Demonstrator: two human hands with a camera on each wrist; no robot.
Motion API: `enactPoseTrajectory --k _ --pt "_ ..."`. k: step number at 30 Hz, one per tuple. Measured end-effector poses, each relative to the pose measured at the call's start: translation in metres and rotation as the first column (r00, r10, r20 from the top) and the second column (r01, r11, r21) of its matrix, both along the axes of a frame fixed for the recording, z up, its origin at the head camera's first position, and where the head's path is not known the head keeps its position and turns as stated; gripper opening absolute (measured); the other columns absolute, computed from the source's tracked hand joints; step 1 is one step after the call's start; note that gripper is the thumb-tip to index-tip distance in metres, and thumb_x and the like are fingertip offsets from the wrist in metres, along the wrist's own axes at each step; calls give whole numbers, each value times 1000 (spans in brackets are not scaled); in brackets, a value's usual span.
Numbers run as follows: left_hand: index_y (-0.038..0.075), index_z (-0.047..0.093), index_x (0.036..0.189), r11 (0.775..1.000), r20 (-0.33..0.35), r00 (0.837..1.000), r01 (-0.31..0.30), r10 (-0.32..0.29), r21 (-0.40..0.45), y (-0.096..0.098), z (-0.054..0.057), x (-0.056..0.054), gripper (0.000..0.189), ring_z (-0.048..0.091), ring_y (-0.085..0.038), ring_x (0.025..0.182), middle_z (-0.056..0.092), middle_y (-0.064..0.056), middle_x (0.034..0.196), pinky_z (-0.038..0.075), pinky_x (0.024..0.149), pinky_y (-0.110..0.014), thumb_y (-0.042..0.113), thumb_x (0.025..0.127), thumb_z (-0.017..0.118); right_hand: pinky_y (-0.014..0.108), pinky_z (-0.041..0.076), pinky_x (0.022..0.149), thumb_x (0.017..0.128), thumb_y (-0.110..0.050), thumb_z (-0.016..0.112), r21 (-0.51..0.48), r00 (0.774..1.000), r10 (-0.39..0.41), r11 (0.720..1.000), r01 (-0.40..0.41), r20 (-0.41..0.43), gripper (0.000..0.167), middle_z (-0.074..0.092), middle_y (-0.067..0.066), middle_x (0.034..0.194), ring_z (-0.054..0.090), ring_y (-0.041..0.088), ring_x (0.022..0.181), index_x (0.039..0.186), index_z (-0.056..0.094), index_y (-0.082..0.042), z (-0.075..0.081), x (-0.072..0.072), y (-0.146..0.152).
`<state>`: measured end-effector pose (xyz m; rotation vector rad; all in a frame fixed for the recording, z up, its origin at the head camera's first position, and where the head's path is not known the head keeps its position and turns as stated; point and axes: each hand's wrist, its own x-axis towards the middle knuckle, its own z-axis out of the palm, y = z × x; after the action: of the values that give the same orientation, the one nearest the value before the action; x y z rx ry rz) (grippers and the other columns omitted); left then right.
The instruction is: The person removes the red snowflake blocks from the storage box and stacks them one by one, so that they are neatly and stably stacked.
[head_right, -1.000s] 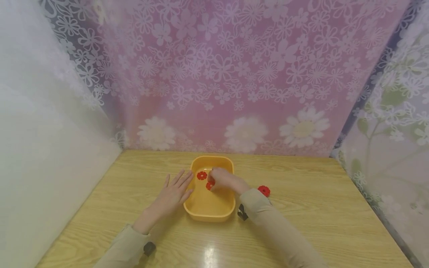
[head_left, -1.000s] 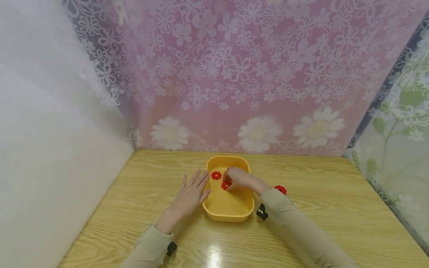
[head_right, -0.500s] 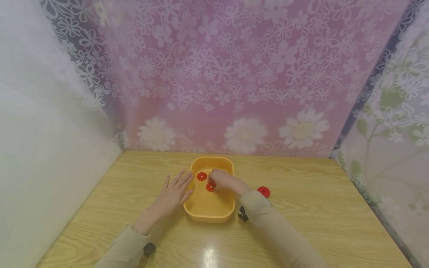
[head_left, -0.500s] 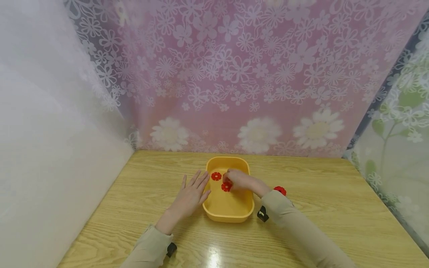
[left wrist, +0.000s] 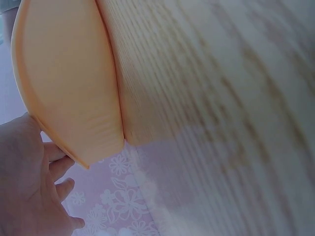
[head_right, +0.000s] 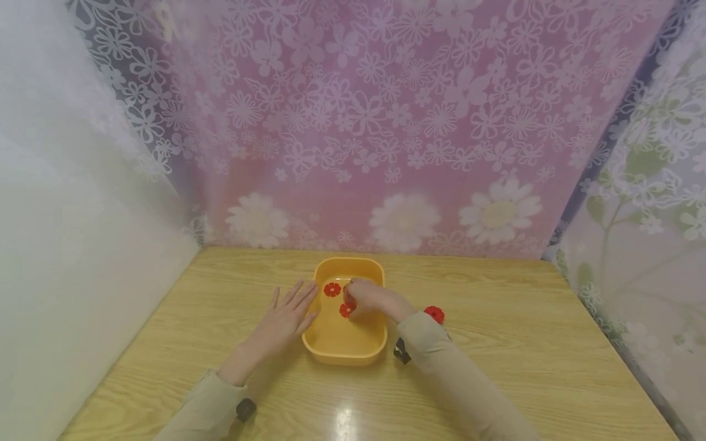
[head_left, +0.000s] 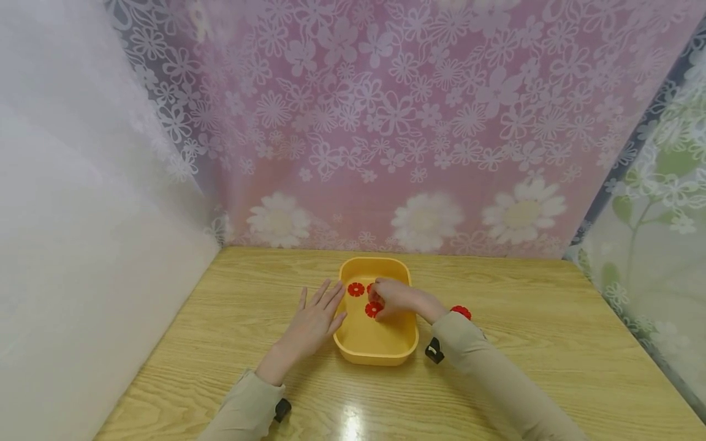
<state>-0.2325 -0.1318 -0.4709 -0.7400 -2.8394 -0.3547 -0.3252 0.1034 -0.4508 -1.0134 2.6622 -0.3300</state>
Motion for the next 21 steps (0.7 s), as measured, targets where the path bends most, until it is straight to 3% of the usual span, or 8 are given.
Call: enactPoseTrajectory --k 11,21 --pt "8 36 158 1000 -19 1000 4 -4 -3 0 0 0 59 22 -30 154 32 -5 165 14 118 -69 38 108 47 28 48 74 82 -16 85 -22 999 7 1000 -8 -33 32 56 0 91 50 14 78 103 64 -5 -1 5 -1" --pt "7 37 157 1000 -21 1000 18 -18 24 0 1 2 57 24 -32 153 34 -7 164 13 118 -69 35 108 48 30 51 79 78 -8 83 -203 991 34 977 -60 -129 43 62 8 104 54 16 85 116 65 2 1 11 3"
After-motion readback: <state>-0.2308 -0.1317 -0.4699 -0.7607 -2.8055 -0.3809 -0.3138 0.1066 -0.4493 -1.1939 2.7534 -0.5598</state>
